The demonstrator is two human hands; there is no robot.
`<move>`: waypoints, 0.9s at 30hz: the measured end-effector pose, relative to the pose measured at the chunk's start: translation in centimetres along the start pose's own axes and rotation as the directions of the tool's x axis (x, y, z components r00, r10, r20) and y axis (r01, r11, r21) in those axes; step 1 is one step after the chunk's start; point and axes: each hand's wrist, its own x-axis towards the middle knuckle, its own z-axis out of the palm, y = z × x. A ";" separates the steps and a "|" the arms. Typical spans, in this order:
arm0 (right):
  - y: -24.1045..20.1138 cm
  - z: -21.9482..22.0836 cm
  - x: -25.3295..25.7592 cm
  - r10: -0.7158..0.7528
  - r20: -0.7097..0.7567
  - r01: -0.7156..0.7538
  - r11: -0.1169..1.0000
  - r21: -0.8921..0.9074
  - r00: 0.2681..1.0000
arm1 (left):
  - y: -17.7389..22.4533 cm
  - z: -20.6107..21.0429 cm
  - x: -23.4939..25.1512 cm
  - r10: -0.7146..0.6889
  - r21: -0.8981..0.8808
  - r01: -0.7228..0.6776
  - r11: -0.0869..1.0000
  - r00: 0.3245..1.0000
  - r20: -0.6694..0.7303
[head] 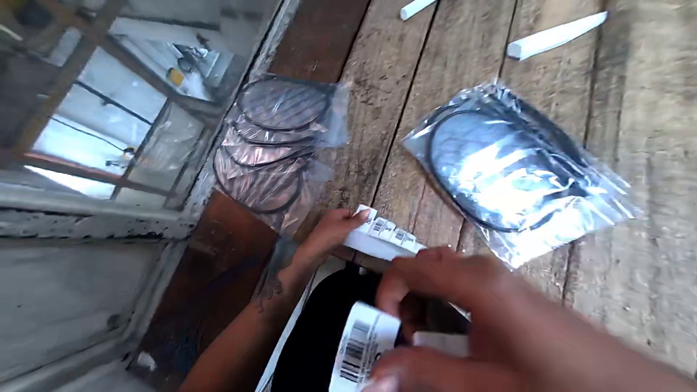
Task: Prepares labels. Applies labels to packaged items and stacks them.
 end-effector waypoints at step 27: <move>4.1 -3.6 -2.9 -0.185 -0.296 -0.052 0.763 -0.645 0.937 | 2.3 3.4 0.2 -0.117 -0.242 0.155 0.958 0.979 0.166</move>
